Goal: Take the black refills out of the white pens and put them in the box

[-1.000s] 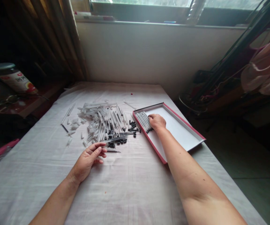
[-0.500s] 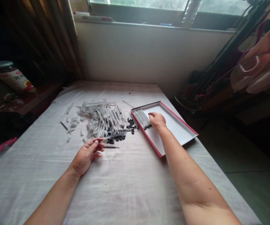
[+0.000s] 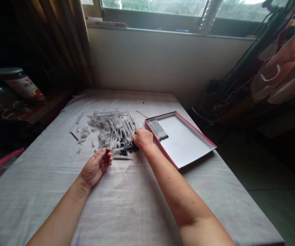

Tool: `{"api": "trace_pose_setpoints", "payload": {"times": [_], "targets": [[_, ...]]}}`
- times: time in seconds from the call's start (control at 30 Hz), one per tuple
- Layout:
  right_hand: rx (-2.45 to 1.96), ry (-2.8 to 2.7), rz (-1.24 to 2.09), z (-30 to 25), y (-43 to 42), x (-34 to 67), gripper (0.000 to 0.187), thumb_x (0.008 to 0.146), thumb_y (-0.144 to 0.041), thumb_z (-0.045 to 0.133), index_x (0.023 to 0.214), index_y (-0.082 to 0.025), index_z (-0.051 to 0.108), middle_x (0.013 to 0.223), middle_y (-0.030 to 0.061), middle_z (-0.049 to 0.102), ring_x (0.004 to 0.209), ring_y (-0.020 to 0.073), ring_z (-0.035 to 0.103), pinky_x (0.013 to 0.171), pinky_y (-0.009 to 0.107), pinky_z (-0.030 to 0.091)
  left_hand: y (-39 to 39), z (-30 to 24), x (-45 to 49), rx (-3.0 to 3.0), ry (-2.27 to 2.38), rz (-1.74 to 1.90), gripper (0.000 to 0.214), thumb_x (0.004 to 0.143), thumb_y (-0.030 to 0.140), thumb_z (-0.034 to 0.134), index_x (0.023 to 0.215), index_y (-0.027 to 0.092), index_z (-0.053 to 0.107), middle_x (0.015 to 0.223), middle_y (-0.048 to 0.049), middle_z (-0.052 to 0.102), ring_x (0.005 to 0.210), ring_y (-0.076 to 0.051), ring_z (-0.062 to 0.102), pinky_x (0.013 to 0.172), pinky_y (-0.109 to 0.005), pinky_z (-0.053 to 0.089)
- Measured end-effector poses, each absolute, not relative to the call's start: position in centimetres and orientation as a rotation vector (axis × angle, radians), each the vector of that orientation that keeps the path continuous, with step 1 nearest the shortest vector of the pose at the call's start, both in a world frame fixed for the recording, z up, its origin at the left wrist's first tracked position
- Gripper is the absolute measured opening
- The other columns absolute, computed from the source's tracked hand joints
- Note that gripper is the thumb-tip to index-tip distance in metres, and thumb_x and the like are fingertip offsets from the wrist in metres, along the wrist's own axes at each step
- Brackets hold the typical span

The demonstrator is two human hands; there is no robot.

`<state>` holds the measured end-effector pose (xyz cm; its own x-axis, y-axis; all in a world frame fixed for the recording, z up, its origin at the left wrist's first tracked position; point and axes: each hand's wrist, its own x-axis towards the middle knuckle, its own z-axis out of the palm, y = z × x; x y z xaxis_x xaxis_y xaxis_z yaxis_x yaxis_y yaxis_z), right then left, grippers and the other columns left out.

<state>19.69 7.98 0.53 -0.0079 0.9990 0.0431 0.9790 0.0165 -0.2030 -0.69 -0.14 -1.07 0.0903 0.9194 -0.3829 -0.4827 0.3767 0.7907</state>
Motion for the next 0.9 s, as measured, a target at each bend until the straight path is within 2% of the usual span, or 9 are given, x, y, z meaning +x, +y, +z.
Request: {"api": "trace_pose_setpoints", "payload": {"times": [0.2,0.3,0.47,0.57,0.63,0.73,0.8,0.83,0.9], "targets": [[-2.205,-2.142,0.122,1.5,8.7,18.5,0.027,0.088,-0.026,0.052,0.097,-0.017,0.076,0.102,0.0158,0.075,0.096,0.0279,0.07,0.078,0.033,0.051,0.0,-1.0,-0.6,0.559,0.99,1.096,0.022,0.072,0.028,0.077,0.083,0.017,0.064,0.068,0.0022,0.065,0.056,-0.009,0.061,0.052,-0.019,0.052],[-2.219,-2.045,0.155,1.7,8.2,19.4,0.027,0.087,-0.026,0.052,0.096,-0.016,0.075,0.1,0.0174,0.075,0.094,0.0287,0.071,0.079,0.035,0.051,-0.2,-1.1,-0.5,0.606,1.004,1.102,0.027,0.068,0.032,0.079,0.084,0.016,0.064,0.069,0.0017,0.065,0.057,-0.009,0.061,0.053,-0.019,0.051],[-1.876,-1.469,0.396,-0.2,4.7,22.0,0.024,0.083,-0.036,0.055,0.09,-0.019,0.071,0.083,0.0082,0.076,0.08,0.0232,0.07,0.077,0.034,0.053,-1.4,-1.6,0.4,1.017,1.152,1.126,0.032,0.072,0.044,0.074,0.088,0.017,0.066,0.075,-0.002,0.068,0.065,-0.014,0.063,0.059,-0.023,0.05],[-1.519,-1.215,0.643,-1.9,2.1,22.0,0.029,0.077,-0.044,0.062,0.086,-0.017,0.067,0.078,0.0068,0.074,0.068,0.0198,0.068,0.066,0.031,0.055,-2.3,-1.7,0.9,1.482,1.367,1.311,0.027,0.08,0.038,0.068,0.101,0.021,0.068,0.102,-0.009,0.07,0.097,-0.024,0.066,0.085,-0.034,0.052],[-1.421,-1.207,0.723,-2.5,0.8,21.2,0.028,0.075,-0.044,0.065,0.083,-0.018,0.066,0.076,0.0059,0.072,0.065,0.018,0.066,0.065,0.03,0.054,-2.6,-1.7,1.0,1.816,1.476,1.433,0.032,0.083,0.032,0.066,0.113,0.023,0.066,0.127,-0.0125,0.062,0.124,-0.029,0.054,0.105,-0.042,0.041],[-1.346,-1.338,0.835,-2.3,-0.4,19.8,0.022,0.077,-0.04,0.066,0.081,-0.018,0.066,0.073,0.004,0.07,0.065,0.0161,0.064,0.065,0.028,0.053,-2.6,-1.9,0.7,2.151,1.562,1.437,0.041,0.084,0.027,0.064,0.125,0.023,0.063,0.146,-0.0144,0.047,0.141,-0.032,0.035,0.116,-0.05,0.023],[-1.276,-1.425,0.912,-1.8,-0.8,19.1,0.019,0.078,-0.037,0.066,0.081,-0.018,0.066,0.073,0.0035,0.07,0.065,0.0156,0.064,0.064,0.027,0.053,-2.3,-2.1,0.4,2.215,1.615,1.367,0.04,0.085,0.028,0.064,0.125,0.024,0.063,0.145,-0.014,0.049,0.141,-0.034,0.035,0.117,-0.053,0.015],[-1.241,-1.45,0.947,-1.6,-0.8,18.9,0.019,0.078,-0.037,0.066,0.082,-0.019,0.066,0.073,0.0034,0.07,0.066,0.0155,0.064,0.064,0.027,0.053,-2.1,-2.3,0.2,2.21,1.617,1.308,0.037,0.086,0.029,0.063,0.123,0.025,0.065,0.139,-0.0137,0.056,0.136,-0.034,0.042,0.117,-0.054,0.013],[-1.186,-1.476,1.014,-1.3,-0.4,18.8,0.019,0.078,-0.037,0.065,0.083,-0.019,0.066,0.076,0.0036,0.071,0.069,0.0159,0.066,0.065,0.027,0.054,-1.9,-2.4,0.0,2.138,1.561,1.179,0.029,0.087,0.032,0.06,0.114,0.025,0.07,0.117,-0.0121,0.069,0.117,-0.031,0.059,0.115,-0.052,0.021]]}}
